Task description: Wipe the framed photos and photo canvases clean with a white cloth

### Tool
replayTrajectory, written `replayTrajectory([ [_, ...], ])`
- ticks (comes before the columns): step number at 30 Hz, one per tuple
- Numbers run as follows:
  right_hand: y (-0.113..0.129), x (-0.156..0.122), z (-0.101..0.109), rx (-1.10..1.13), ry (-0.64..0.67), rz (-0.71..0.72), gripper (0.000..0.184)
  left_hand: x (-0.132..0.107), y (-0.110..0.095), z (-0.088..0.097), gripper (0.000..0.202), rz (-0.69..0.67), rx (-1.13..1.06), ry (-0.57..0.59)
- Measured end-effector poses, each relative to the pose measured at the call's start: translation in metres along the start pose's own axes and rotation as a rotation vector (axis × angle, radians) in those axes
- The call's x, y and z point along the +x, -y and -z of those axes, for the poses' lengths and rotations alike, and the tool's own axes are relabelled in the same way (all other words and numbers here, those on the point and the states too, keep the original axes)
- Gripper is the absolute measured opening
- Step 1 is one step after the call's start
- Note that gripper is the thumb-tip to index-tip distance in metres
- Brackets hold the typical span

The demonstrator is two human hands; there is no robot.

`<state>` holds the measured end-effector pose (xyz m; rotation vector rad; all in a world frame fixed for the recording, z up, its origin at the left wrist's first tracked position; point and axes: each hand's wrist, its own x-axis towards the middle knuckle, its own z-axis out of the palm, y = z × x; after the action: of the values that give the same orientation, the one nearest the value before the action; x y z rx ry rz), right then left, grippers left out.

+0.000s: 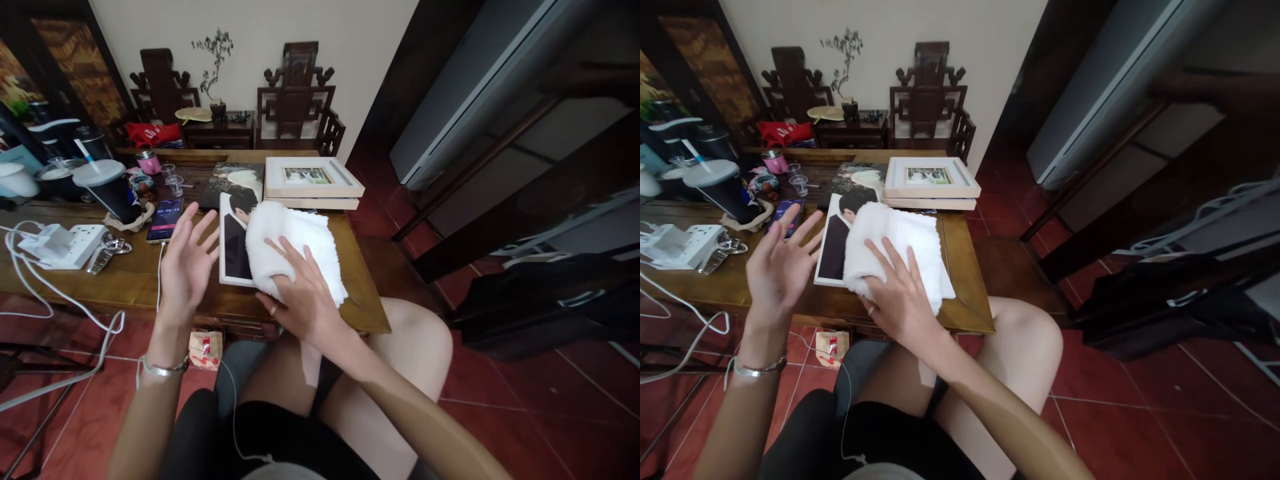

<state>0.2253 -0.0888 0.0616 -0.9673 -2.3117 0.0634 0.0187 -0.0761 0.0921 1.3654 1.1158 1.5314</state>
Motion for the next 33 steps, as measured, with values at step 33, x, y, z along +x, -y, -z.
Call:
replayTrajectory([
  [33, -0.082, -0.067, 0.063, 0.07, -1.059, -0.763, 0.054, 0.017, 0.064, 0.006, 0.051, 0.499, 0.014, -0.12],
])
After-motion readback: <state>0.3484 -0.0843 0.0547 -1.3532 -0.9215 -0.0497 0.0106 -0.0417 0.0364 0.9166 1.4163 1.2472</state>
